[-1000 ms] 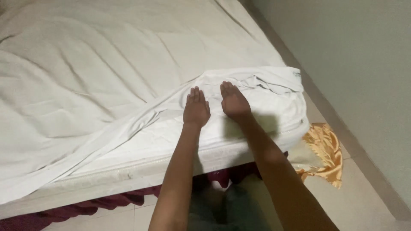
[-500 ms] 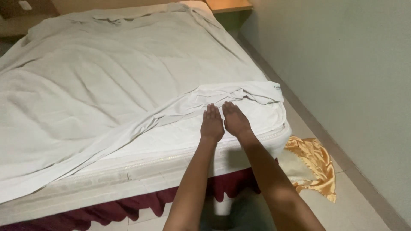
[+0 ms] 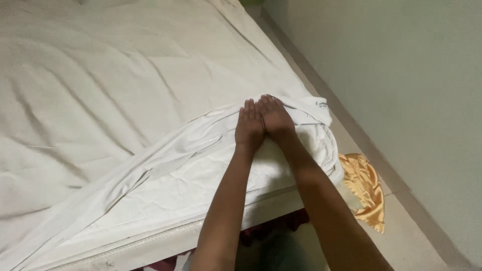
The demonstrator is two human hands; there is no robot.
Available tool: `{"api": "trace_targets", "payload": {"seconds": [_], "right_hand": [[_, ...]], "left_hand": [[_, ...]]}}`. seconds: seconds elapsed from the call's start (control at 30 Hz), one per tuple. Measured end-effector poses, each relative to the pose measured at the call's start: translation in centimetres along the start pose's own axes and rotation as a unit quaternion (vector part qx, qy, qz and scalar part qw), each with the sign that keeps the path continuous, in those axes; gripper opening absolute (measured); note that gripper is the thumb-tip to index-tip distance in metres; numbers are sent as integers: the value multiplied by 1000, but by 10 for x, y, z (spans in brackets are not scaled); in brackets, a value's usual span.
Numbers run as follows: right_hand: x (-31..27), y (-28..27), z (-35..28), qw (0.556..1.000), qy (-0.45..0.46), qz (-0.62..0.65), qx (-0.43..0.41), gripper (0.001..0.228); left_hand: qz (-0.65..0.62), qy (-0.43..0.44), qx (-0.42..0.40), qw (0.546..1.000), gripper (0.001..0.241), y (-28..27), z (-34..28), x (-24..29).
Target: The person spreads a white fitted sheet over a mattress, pulling the fabric taut and tucking it under the corners. They move around the bed to smooth the surface and ensure the sheet is properly fitted.
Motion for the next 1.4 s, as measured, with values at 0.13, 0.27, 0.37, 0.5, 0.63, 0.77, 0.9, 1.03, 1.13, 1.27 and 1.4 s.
{"api": "trace_targets", "payload": {"seconds": [0.13, 0.27, 0.37, 0.5, 0.63, 0.77, 0.9, 1.03, 1.13, 1.27, 1.4], "right_hand": [[-5, -18, 11, 998, -12, 37, 49, 38], [2, -16, 8, 996, 17, 43, 71, 35], [4, -17, -4, 996, 15, 32, 87, 36], [-1, -32, -27, 997, 0, 19, 81, 37], [1, -46, -64, 999, -7, 36, 32, 40], [-12, -85, -114, 999, 8, 23, -22, 46], [-32, -127, -168, 999, 25, 20, -29, 49], [-40, -142, -212, 998, 43, 25, -37, 50], [-37, -134, -234, 997, 62, 26, -46, 48], [-34, -132, -246, 998, 55, 1, -35, 49], [-37, -138, -239, 1000, 25, -13, -1, 49]], "left_hand": [[-20, -10, -64, 998, 67, -15, 18, -3], [-83, -26, -54, 995, 61, -14, 20, -6], [-27, -3, -87, 996, 63, -27, 15, 7], [-48, 30, -52, 997, 48, -19, -7, 22], [-118, 32, -23, 992, 45, -44, -39, 54], [-122, 92, -1, 988, 46, -58, -77, 101], [-124, 112, -2, 986, 47, -60, -119, 145], [-102, 133, 9, 986, 46, -56, -152, 178], [0, 156, 17, 988, 46, -53, -170, 200], [16, 148, 44, 988, 45, -46, -174, 207], [-36, 140, 8, 989, 51, -76, -168, 204]]}}
Point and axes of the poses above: each hand's wrist, its own z-axis towards the middle knuckle, its own y-axis out of the palm, x = y × z, the point moved 9 cm from there along z, towards the middle knuckle, and after that the axes turned 3 degrees about -x, right-handed, at the moved point
